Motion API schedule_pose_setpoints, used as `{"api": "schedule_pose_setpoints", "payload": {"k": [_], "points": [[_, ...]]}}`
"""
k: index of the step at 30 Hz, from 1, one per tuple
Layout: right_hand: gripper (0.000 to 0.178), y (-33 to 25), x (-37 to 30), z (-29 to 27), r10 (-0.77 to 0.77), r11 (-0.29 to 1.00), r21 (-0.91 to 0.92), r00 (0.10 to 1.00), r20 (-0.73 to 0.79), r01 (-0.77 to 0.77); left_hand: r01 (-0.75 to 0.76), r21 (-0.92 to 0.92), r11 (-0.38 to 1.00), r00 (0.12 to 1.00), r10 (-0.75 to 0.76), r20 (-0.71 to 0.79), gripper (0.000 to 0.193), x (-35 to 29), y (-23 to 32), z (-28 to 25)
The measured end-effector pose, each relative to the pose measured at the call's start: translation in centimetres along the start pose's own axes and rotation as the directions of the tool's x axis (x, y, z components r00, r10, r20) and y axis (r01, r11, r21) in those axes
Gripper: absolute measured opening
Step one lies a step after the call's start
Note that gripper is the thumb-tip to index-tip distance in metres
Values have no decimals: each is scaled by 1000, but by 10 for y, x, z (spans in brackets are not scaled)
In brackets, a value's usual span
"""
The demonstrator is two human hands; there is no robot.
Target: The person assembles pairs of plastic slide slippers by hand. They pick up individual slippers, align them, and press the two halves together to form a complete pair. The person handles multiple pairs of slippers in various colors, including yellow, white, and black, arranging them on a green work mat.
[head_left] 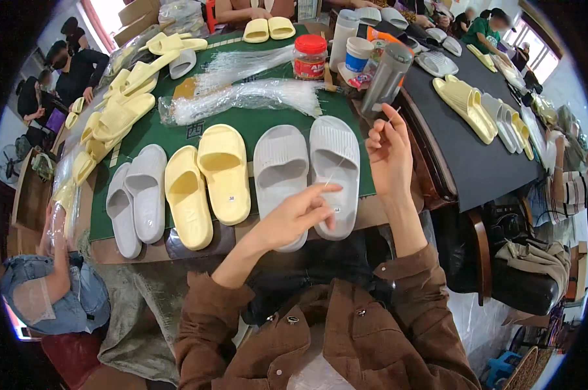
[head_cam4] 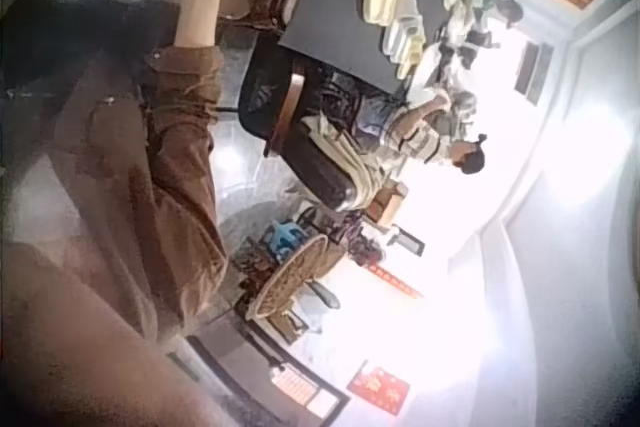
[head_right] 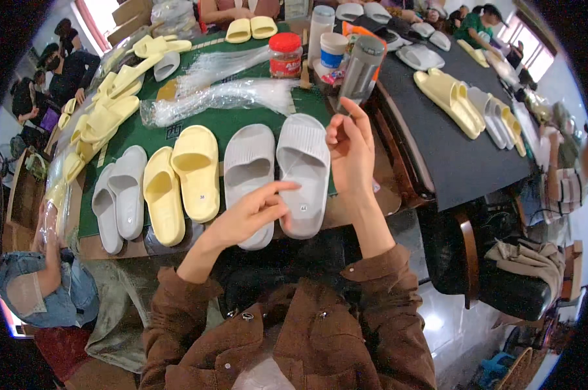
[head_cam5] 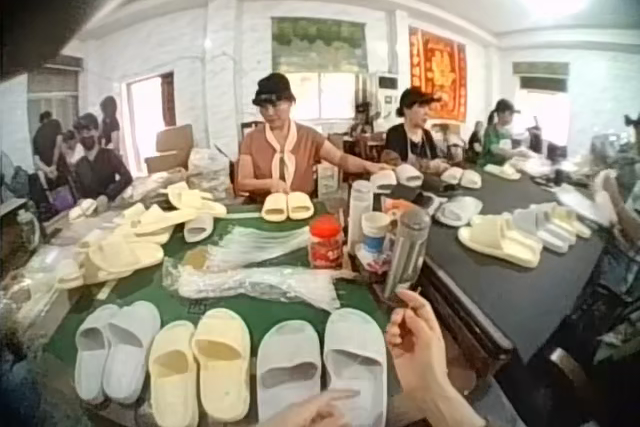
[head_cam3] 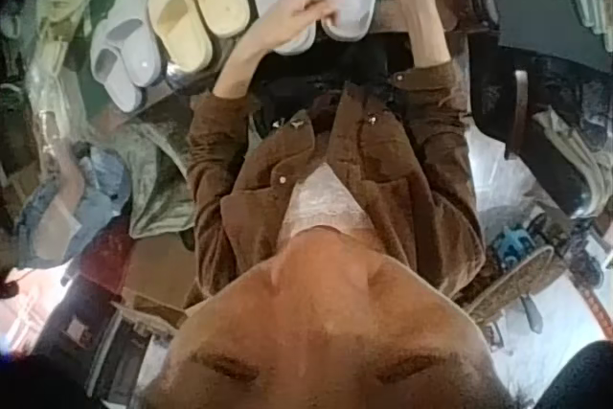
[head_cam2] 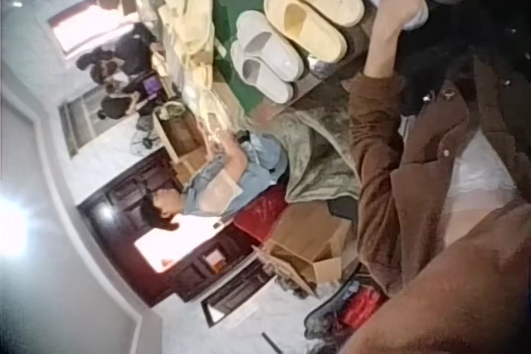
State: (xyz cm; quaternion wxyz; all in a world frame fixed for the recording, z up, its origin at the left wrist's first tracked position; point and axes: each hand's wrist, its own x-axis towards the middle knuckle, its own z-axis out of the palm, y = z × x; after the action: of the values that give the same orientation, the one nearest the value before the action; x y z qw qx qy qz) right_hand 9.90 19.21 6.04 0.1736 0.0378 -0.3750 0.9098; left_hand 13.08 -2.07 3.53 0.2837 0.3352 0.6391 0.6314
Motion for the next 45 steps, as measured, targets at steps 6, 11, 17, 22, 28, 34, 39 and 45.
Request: {"api": "schedule_pose_setpoints", "payload": {"k": [6, 11, 17, 22, 28, 34, 39, 45], "points": [[31, -8, 11, -63, -65, 946, -324, 994, -82, 35, 57, 83, 995, 958, -31, -284, 19, -31, -8, -40], [31, -6, 18, -93, -3, 752, -658, 998, -64, -40, 136, 582, 802, 958, 42, -282, 18, -44, 14, -72], [23, 12, 26, -68, 44, 265, -942, 974, 223, 204, 192, 450, 872, 936, -25, -350, 18, -30, 9, -97], [23, 56, 45, -20, -11, 13, -839, 839, 544, 544, 252, 580, 775, 898, 37, -439, 17, 9, 9, -92], [17, 94, 73, -10, 220, -378, -816, 899, 379, 437, 315, 801, 509, 866, 192, -462, 13, 18, -2, -62], [17, 114, 87, -7, 293, -474, -712, 855, 428, 518, 305, 865, 398, 862, 271, -429, 12, 22, -14, -49], [15, 111, 76, -15, 124, -136, -872, 881, 456, 470, 325, 929, 177, 822, 433, -370, 9, 21, -36, -35], [17, 111, 71, -26, 18, 102, -931, 935, 354, 351, 97, 833, 544, 702, 557, -445, 16, 33, -25, -40]]}}
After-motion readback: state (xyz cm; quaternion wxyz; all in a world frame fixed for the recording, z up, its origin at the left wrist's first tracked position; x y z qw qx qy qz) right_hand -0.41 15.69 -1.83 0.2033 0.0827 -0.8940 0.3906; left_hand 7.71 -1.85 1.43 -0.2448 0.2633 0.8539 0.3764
